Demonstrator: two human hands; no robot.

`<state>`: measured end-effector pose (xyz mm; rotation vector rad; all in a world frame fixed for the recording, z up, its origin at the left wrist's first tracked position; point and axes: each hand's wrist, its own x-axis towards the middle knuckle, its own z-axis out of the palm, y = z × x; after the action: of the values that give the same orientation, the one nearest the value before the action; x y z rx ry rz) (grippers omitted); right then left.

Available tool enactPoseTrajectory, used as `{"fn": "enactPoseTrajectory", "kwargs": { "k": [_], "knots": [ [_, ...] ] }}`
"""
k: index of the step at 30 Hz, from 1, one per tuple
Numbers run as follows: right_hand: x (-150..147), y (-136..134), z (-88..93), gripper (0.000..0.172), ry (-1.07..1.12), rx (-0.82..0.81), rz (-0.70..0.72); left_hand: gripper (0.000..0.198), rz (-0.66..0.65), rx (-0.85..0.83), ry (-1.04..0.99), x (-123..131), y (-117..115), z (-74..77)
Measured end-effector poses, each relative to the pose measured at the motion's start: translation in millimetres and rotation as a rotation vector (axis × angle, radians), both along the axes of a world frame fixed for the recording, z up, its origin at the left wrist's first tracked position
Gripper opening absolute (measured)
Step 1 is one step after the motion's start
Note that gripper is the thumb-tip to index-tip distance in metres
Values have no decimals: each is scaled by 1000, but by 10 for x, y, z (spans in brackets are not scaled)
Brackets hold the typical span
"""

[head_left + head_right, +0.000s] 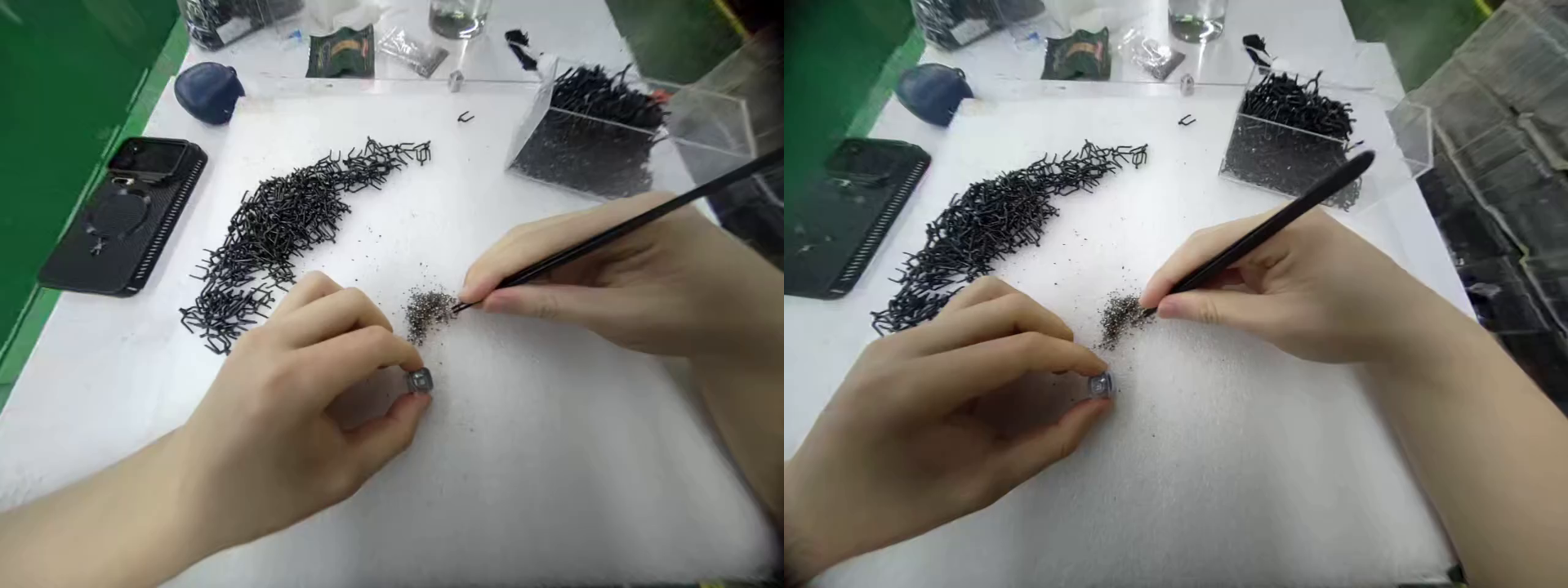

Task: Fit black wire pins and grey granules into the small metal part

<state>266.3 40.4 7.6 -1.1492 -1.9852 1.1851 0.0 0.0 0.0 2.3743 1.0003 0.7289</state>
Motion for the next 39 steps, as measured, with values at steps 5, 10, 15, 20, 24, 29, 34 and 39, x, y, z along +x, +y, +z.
{"fn": "enactPoseTrajectory", "kwargs": {
  "k": [5, 10, 15, 20, 24, 29, 34, 39],
  "knots": [
    [37, -16, -34, 9, -29, 19, 18, 4, -6, 4, 12, -31, -14, -3],
    [49, -12, -39, 10, -5, 3, 32, 5, -9, 0, -2, -35, -9, 7],
    [40, -18, -44, 11, 7, -9, 50, 5, -13, -15, 2, -58, -13, 33],
    [29, -18, -49, 10, 4, -5, 52, 7, -9, -31, 4, -33, -4, 29],
    [33, -18, -57, 9, 2, 6, 56, 6, -12, -24, 19, -18, -5, 30],
    [49, -12, -73, 9, -1, 34, 65, 5, -3, -23, -15, -40, -24, 4],
    [50, -10, -62, 9, -4, 31, 54, 5, -1, -19, -34, -52, -33, -33],
    [29, -28, -25, 7, 31, 35, 9, 7, 22, -15, -27, -40, -36, -4]
  ]
}}
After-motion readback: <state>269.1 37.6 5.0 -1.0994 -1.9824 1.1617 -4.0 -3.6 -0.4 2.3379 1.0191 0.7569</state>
